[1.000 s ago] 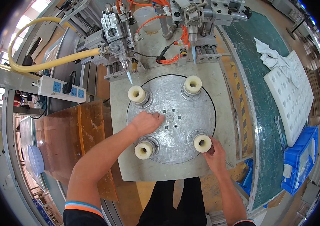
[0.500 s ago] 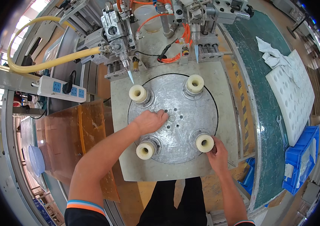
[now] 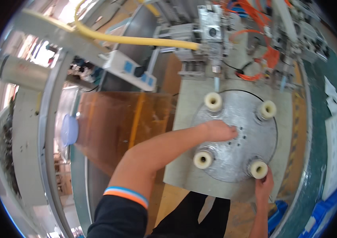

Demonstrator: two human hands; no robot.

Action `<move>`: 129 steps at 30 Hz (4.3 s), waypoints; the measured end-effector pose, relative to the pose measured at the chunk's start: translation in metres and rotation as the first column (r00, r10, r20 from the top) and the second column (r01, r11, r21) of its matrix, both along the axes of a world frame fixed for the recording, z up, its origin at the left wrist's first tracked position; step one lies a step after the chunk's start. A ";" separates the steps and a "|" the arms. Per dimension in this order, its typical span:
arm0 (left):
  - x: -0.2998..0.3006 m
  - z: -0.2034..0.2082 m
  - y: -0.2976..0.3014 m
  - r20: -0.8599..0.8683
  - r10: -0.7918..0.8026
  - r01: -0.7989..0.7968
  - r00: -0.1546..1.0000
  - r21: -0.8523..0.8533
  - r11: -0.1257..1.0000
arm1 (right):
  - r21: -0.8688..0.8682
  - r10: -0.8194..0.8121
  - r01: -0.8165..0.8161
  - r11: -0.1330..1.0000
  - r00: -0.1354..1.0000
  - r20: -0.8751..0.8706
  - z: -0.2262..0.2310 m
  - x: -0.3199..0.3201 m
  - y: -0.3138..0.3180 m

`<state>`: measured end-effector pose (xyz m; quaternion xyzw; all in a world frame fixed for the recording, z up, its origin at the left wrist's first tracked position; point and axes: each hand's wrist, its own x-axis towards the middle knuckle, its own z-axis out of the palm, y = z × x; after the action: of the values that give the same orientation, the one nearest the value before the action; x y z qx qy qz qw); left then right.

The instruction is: The person sets down a metal cylinder and uses an allen key to loosen screws from the circular plate of a machine. They remove the screws by hand, place them on a nearby surface, and rotate the plate.

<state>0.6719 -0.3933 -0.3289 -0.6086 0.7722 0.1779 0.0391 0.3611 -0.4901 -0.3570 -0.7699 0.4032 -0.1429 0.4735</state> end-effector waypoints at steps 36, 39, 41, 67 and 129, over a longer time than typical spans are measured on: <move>-0.032 -0.021 0.002 -0.187 0.512 -0.525 0.838 -0.020 0.851 | -0.176 0.050 -0.055 0.983 0.998 -0.032 -0.001 0.003 -0.001; -0.021 -0.024 0.006 -0.225 0.540 -0.554 0.811 0.003 0.832 | -0.058 -0.054 0.044 0.997 0.981 -0.187 0.004 0.003 0.000; -0.014 -0.023 0.005 -0.234 0.514 -0.530 0.825 -0.007 0.848 | 0.070 -0.039 0.044 0.997 0.997 -0.073 0.006 0.006 0.001; -0.023 -0.013 0.004 0.070 0.490 -0.495 0.869 0.118 0.861 | 0.018 -0.029 0.030 0.999 0.999 -0.046 0.003 0.006 -0.001; -0.249 0.046 0.311 -0.448 0.893 -0.840 0.052 0.464 0.281 | 0.365 0.628 -0.512 0.778 0.648 -0.431 0.025 -0.126 0.074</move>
<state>0.4225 -0.0826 -0.2826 -0.8404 0.2015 0.3898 -0.3181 0.2353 -0.4163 -0.3324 -0.8109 0.2658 0.2761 0.4421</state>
